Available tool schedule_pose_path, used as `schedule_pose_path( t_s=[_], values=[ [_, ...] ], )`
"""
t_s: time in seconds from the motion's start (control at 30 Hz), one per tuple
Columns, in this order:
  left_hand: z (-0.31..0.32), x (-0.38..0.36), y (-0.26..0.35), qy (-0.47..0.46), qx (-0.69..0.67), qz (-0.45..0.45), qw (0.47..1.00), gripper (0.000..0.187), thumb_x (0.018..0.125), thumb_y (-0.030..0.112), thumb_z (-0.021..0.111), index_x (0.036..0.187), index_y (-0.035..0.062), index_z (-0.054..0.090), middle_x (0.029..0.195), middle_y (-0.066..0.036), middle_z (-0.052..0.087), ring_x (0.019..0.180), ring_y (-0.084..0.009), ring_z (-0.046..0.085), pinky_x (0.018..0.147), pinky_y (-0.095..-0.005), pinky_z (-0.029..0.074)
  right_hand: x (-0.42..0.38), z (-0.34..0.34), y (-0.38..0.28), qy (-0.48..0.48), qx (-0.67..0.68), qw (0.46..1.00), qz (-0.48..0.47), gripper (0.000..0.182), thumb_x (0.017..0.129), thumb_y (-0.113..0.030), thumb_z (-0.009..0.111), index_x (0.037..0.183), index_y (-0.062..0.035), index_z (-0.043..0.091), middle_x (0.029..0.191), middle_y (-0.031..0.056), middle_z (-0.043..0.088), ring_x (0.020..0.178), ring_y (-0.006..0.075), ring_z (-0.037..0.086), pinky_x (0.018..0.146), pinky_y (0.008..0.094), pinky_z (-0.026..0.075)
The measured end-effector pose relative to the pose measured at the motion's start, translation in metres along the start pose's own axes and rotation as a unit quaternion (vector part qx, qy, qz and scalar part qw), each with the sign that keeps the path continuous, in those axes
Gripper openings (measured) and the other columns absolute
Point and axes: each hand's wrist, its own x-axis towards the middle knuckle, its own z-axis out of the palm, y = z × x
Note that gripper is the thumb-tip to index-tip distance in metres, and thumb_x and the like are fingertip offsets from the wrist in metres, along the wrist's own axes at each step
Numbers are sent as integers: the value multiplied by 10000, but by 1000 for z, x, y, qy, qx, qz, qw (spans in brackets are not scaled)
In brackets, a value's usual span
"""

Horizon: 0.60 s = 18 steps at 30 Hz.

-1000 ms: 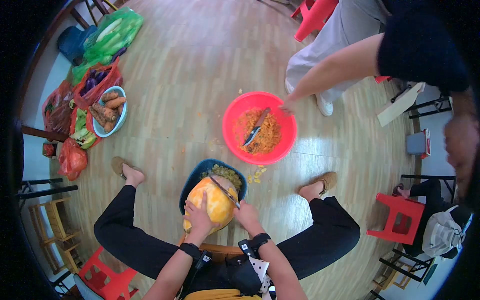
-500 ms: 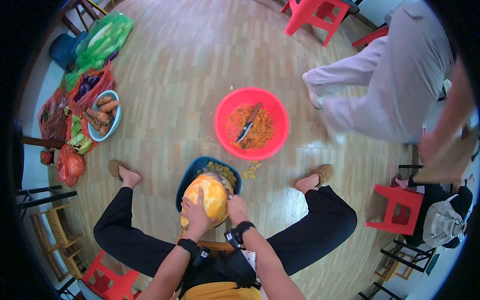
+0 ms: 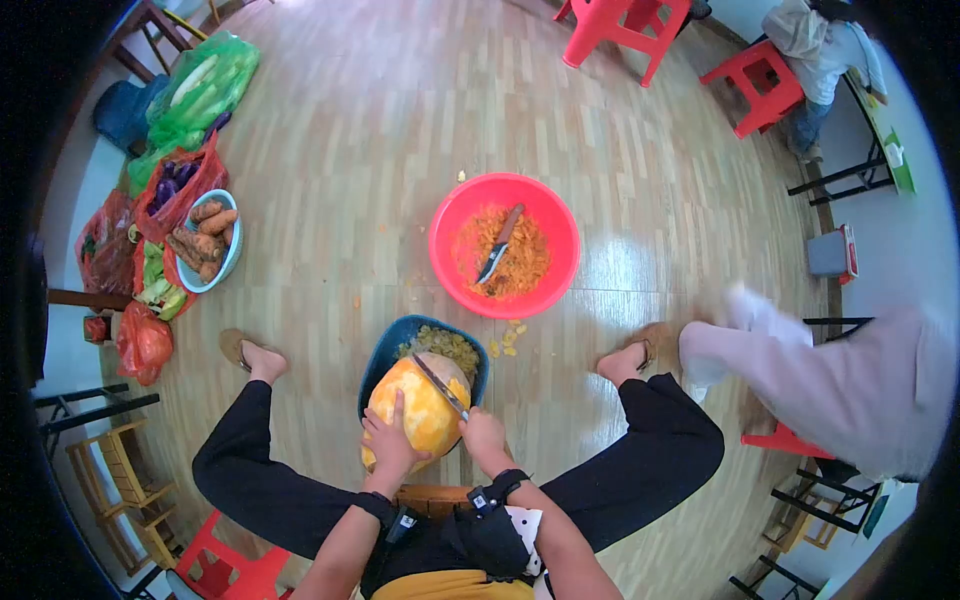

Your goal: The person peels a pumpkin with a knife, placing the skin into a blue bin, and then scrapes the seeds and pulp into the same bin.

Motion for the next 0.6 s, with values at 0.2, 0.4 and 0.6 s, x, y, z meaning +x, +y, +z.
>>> schedule_pose_path(
  t_s=[0.2, 0.4, 0.6],
  values=[
    [-3, -6, 10, -11, -16, -1, 1000, 1311, 407, 359, 853, 1366, 378, -41, 1339, -313, 113, 1233, -450, 193, 868, -571, 314, -2, 4, -3, 16, 32, 999, 37, 281, 746, -259, 587, 848, 1, 560, 731, 200, 611, 702, 359, 606, 634, 455, 488],
    [8, -6, 4, -3, -24, 10, 1000, 1291, 411, 340, 856, 1364, 400, -14, 1351, -321, 78, 1250, -465, 158, 907, -613, 256, 22, 14, 25, 4, 103, 992, 67, 228, 751, -223, 565, 784, 0, 595, 758, 210, 611, 747, 364, 603, 663, 449, 484],
    [6, -2, -8, -18, -56, 10, 998, 1298, 397, 339, 861, 1361, 408, -6, 1355, -313, 81, 1259, -450, 148, 905, -606, 261, 18, 28, 32, 2, 127, 992, 26, 271, 757, -254, 538, 772, 12, 590, 711, 211, 602, 708, 374, 597, 648, 461, 477]
  ],
)
